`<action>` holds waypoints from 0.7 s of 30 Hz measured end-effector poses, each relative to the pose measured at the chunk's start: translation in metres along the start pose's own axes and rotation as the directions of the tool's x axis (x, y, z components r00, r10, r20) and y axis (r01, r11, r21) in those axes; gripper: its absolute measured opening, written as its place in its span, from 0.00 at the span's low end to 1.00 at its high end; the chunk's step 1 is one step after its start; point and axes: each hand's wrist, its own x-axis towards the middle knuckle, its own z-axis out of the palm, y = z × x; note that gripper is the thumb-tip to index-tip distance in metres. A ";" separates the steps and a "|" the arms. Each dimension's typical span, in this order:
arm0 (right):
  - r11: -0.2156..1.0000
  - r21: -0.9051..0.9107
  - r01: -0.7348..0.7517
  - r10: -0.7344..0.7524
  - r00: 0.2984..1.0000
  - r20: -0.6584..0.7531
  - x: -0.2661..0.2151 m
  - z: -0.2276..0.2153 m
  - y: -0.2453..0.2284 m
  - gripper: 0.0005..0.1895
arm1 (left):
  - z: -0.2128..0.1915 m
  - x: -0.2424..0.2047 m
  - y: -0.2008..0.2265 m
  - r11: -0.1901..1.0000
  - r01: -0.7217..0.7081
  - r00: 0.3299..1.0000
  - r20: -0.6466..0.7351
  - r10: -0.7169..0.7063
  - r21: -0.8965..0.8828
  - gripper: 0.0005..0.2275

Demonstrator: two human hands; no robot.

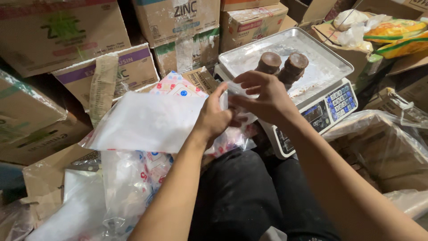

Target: The person weighs cylindrical brown food items on a digital scale, then places them into clear plastic bags and ties the bags closed. The person repeats this process for multiple items, handling them one at a time.

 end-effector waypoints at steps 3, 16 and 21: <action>0.985 0.120 -0.123 0.129 0.990 -0.048 0.011 -0.006 0.017 0.23 | -0.007 0.004 -0.011 0.999 0.012 0.999 -0.033 -0.013 -0.030 0.36; 0.954 -0.228 -0.195 0.079 0.896 -0.437 0.051 0.033 0.107 0.55 | -0.009 0.009 -0.035 0.993 -0.090 0.993 -0.090 0.082 -0.082 0.34; 0.954 -0.226 -0.199 0.076 0.886 -0.457 0.055 0.040 0.115 0.53 | -0.008 0.006 -0.025 0.995 -0.051 0.994 -0.101 0.043 -0.081 0.34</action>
